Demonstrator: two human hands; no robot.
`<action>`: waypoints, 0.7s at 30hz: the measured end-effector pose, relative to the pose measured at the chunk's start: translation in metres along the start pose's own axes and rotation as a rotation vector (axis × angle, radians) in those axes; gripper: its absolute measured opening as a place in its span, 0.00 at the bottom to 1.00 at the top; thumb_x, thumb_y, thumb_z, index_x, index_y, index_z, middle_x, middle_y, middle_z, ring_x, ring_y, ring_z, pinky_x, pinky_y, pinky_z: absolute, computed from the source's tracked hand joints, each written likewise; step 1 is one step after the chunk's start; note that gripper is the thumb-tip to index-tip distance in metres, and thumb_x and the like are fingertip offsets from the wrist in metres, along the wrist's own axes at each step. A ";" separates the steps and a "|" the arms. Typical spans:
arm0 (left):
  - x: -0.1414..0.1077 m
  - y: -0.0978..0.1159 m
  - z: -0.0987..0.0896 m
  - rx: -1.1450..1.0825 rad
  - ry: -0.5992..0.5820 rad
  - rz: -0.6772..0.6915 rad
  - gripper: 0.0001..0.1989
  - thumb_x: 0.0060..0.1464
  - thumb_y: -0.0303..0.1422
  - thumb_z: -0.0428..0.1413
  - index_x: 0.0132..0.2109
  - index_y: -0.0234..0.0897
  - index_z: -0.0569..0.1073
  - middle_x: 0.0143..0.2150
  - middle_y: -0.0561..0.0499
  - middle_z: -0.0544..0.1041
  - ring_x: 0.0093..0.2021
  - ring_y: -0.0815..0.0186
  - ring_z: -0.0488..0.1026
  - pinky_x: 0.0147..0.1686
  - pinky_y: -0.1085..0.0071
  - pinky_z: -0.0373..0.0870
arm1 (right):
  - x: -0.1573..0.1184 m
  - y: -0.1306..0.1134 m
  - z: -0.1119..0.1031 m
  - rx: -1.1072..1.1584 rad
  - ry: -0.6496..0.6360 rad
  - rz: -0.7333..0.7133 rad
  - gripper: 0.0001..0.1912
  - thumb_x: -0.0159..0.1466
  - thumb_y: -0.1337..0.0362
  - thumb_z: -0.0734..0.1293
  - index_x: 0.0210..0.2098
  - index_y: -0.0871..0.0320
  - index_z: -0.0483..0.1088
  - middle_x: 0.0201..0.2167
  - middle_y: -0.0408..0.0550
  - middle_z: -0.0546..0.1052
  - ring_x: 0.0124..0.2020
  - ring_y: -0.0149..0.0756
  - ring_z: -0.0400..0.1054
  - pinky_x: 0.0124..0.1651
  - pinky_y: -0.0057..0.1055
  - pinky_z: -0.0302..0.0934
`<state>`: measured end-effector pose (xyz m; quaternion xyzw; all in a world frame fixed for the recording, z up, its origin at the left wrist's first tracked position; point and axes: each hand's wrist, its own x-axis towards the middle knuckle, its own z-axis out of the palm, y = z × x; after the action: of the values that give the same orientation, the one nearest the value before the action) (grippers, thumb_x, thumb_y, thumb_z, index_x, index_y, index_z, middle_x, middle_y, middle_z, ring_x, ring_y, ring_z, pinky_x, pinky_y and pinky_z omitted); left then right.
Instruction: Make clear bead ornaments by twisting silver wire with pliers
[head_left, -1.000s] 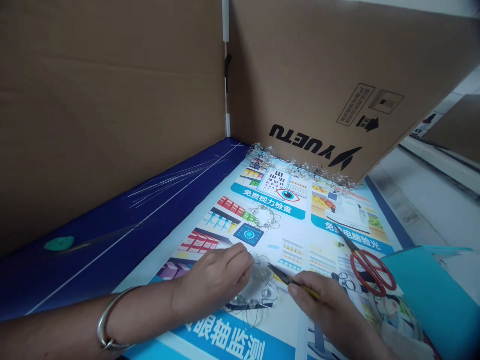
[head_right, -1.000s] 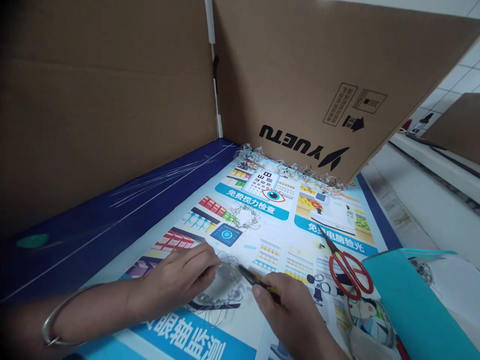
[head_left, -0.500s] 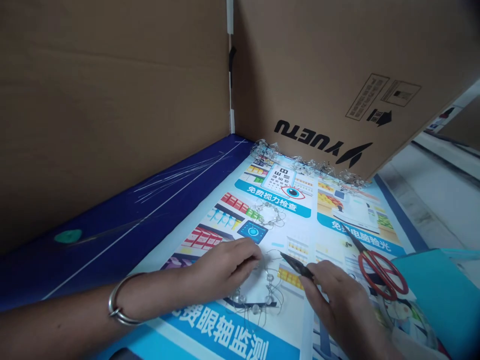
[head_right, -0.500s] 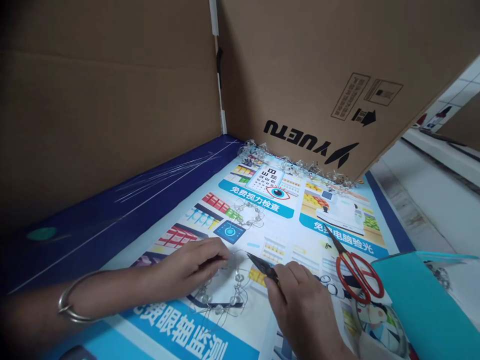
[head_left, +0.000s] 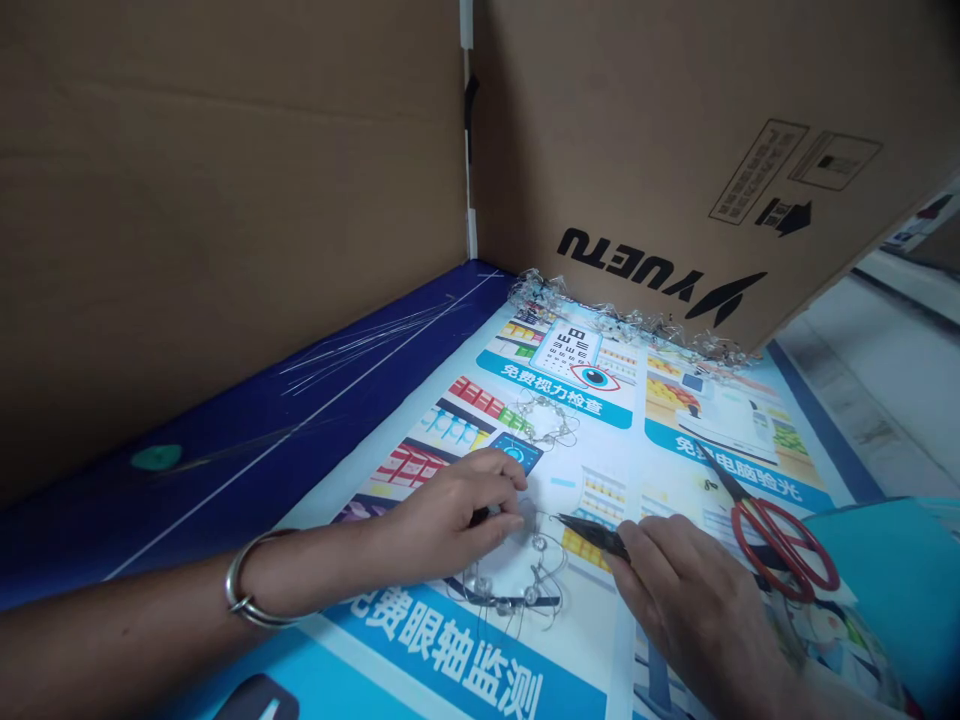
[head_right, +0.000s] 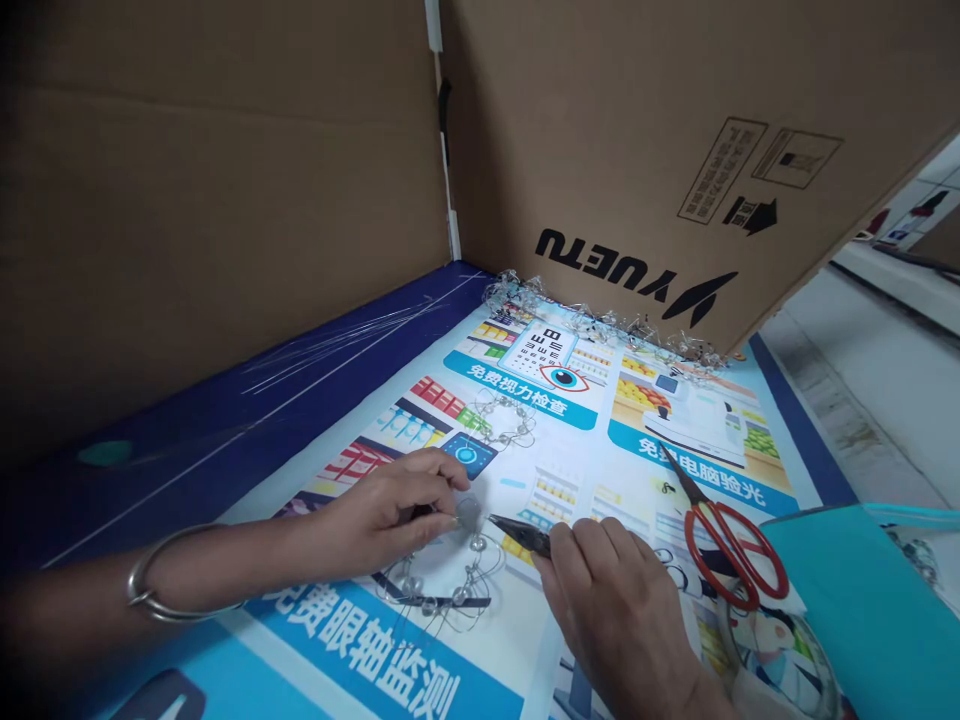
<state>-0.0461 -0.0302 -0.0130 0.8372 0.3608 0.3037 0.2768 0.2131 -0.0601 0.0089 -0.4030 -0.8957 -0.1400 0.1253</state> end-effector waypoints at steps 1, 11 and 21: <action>0.001 0.001 0.001 -0.015 -0.008 -0.006 0.06 0.55 0.26 0.50 0.30 0.35 0.69 0.41 0.48 0.70 0.45 0.65 0.67 0.42 0.68 0.65 | 0.000 0.000 -0.001 0.005 -0.003 -0.004 0.09 0.65 0.63 0.57 0.36 0.59 0.67 0.30 0.47 0.71 0.34 0.38 0.63 0.34 0.33 0.52; 0.010 0.006 0.003 -0.066 -0.097 -0.004 0.12 0.59 0.28 0.47 0.28 0.34 0.67 0.30 0.52 0.72 0.33 0.69 0.69 0.37 0.71 0.64 | -0.003 0.005 -0.005 0.015 0.041 -0.039 0.07 0.64 0.64 0.59 0.38 0.60 0.66 0.31 0.48 0.71 0.35 0.37 0.63 0.36 0.33 0.53; 0.009 0.001 0.007 0.011 -0.100 -0.029 0.10 0.61 0.30 0.45 0.35 0.35 0.69 0.32 0.52 0.72 0.34 0.68 0.67 0.38 0.70 0.62 | -0.012 0.012 0.000 -0.044 0.062 -0.084 0.08 0.65 0.63 0.58 0.38 0.59 0.66 0.31 0.48 0.70 0.35 0.38 0.62 0.35 0.34 0.51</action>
<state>-0.0360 -0.0260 -0.0141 0.8475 0.3602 0.2556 0.2944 0.2295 -0.0609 0.0070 -0.3633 -0.9042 -0.1773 0.1382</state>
